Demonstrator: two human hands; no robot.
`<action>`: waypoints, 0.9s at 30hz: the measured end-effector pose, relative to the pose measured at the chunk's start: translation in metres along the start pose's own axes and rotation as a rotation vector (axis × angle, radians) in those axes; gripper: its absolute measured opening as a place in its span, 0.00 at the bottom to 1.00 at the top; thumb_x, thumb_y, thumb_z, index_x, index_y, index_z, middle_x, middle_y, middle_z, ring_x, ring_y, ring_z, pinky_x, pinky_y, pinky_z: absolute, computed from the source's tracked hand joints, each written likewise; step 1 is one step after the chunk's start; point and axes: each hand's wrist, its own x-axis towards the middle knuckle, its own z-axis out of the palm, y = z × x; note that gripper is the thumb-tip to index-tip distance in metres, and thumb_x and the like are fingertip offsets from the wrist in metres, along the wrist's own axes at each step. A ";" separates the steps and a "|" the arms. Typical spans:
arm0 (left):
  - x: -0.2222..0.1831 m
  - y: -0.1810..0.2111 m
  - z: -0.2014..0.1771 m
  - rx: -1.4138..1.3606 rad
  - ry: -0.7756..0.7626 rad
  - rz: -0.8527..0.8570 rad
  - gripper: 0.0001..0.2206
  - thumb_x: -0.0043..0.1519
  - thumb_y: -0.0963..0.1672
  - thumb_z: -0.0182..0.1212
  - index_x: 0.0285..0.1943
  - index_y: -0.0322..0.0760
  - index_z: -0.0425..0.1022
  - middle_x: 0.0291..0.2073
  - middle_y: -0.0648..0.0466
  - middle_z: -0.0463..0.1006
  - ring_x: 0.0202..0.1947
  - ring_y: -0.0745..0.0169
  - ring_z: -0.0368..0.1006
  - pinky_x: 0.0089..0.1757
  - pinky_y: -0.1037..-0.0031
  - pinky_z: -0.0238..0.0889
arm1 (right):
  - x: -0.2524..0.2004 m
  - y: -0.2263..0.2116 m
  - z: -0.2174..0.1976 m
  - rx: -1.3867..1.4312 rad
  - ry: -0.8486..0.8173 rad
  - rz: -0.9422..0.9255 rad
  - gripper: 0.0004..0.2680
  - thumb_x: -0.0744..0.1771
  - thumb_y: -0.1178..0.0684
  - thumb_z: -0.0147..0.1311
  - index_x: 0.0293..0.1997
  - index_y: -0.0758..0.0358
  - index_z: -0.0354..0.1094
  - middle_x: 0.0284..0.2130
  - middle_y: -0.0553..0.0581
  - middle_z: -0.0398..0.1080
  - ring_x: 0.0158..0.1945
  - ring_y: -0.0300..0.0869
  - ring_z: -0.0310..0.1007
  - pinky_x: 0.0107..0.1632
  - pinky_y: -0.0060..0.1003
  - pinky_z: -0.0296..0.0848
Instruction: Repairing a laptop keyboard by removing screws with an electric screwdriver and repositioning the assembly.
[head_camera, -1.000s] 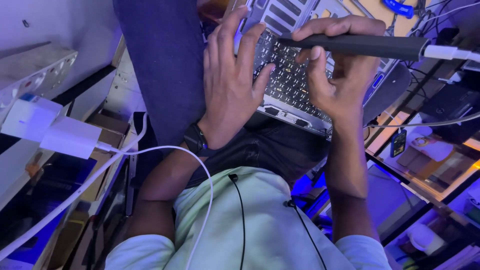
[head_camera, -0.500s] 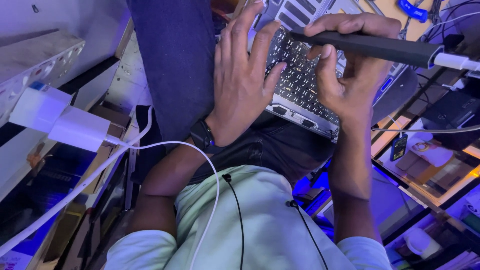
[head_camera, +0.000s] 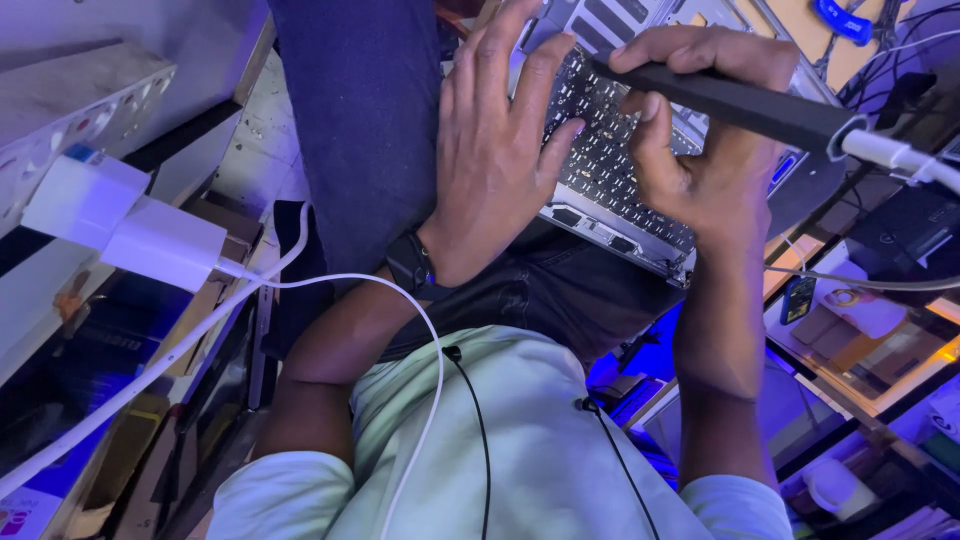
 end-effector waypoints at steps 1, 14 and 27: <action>-0.001 0.000 0.000 0.001 -0.001 -0.003 0.30 0.61 0.42 0.82 0.69 0.37 0.67 0.70 0.45 0.55 0.70 0.42 0.62 0.67 0.53 0.62 | 0.002 0.000 -0.002 0.003 -0.002 0.001 0.13 0.72 0.74 0.46 0.56 0.69 0.45 0.50 0.76 0.70 0.39 0.52 0.73 0.45 0.41 0.75; -0.001 0.002 -0.001 0.015 -0.003 -0.025 0.29 0.62 0.44 0.80 0.70 0.38 0.67 0.69 0.44 0.56 0.69 0.41 0.61 0.65 0.54 0.62 | 0.011 0.011 -0.016 -0.209 -0.159 -0.140 0.14 0.70 0.76 0.53 0.57 0.76 0.50 0.47 0.74 0.76 0.46 0.58 0.78 0.49 0.44 0.72; -0.001 0.002 -0.003 -0.006 0.000 -0.015 0.30 0.63 0.44 0.79 0.70 0.37 0.66 0.68 0.43 0.56 0.70 0.38 0.60 0.68 0.51 0.60 | 0.008 0.001 -0.011 -0.129 -0.110 -0.078 0.12 0.73 0.76 0.49 0.56 0.75 0.49 0.49 0.77 0.74 0.39 0.53 0.73 0.44 0.42 0.71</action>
